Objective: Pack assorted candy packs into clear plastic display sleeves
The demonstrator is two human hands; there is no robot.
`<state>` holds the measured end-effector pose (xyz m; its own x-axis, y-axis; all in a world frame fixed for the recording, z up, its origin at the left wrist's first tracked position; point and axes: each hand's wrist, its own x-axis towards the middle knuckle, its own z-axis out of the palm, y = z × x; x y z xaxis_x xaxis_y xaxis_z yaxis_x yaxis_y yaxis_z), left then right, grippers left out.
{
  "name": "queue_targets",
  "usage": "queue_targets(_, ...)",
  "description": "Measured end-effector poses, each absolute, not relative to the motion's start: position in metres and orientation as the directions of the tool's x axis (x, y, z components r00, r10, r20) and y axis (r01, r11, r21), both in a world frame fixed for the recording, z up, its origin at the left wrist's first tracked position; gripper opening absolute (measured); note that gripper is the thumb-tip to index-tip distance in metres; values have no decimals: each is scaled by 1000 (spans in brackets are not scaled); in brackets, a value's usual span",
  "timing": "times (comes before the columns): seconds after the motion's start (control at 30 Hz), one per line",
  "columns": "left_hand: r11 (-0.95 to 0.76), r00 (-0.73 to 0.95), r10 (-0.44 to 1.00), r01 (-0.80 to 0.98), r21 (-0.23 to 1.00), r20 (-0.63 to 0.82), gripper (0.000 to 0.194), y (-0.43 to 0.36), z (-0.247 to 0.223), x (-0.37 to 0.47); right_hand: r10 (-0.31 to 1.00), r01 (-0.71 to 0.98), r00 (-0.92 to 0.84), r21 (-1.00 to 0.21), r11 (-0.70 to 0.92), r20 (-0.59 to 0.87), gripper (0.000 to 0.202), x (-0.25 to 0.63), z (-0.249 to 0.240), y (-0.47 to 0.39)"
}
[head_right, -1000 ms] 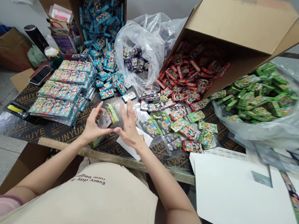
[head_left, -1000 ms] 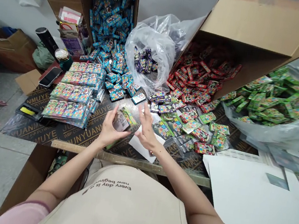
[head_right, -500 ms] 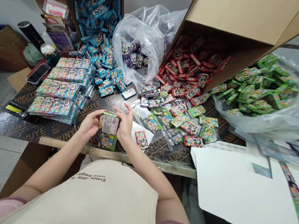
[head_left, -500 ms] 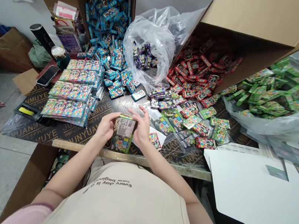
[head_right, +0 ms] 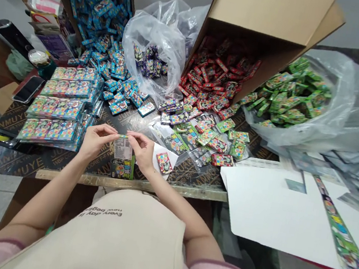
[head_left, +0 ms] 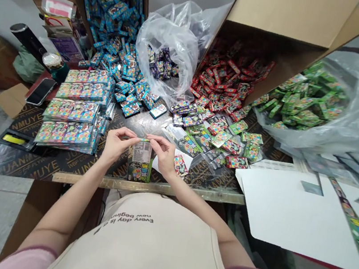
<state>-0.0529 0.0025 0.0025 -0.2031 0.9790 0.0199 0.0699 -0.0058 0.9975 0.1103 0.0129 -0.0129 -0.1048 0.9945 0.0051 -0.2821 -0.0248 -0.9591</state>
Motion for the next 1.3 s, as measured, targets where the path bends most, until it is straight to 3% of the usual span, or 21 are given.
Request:
queue_targets(0.23,103,-85,992,132,986,-93,25,12,9,-63,990,-119,-140,-992,-50,-33,24,113,-13,23)
queue_targets(0.37,-46,-1,999,274,960,49,15,9,16,-61,975,-23,-223,-1000,10,15,24,118,-6,24)
queue_targets(0.53,-274,114,962,398,875,249,21,-1,24,-60,892,43,-406,-971,234,197,25,142,-4,22)
queue_targets(0.63,-276,103,961,425,862,256,17,-4,24,-62,956,178,-206,-953,247,209,35,182,-27,33)
queue_targets(0.7,-233,88,972,396,888,216,15,-5,23,-64,983,384,16,-908,165,185,32,213,-50,42)
queue_targets(0.8,-214,84,977,359,909,197,12,-5,22,-66,995,680,21,-731,56,96,22,251,-83,48)
queue_targets(0.87,-249,82,968,368,896,235,10,-6,20,-67,999,763,-25,-646,37,28,17,263,-99,47)
queue_targets(1.13,-506,197,853,539,674,483,9,-16,6,-69,998,794,-55,-604,63,33,15,258,-115,39)
queue_targets(1.23,-537,313,837,625,567,448,14,-15,8,-68,991,791,-112,-597,134,73,15,254,-113,34)
queue_targets(1.3,-566,413,822,668,483,392,29,-12,10,-68,985,781,-147,-601,168,85,14,252,-111,30)
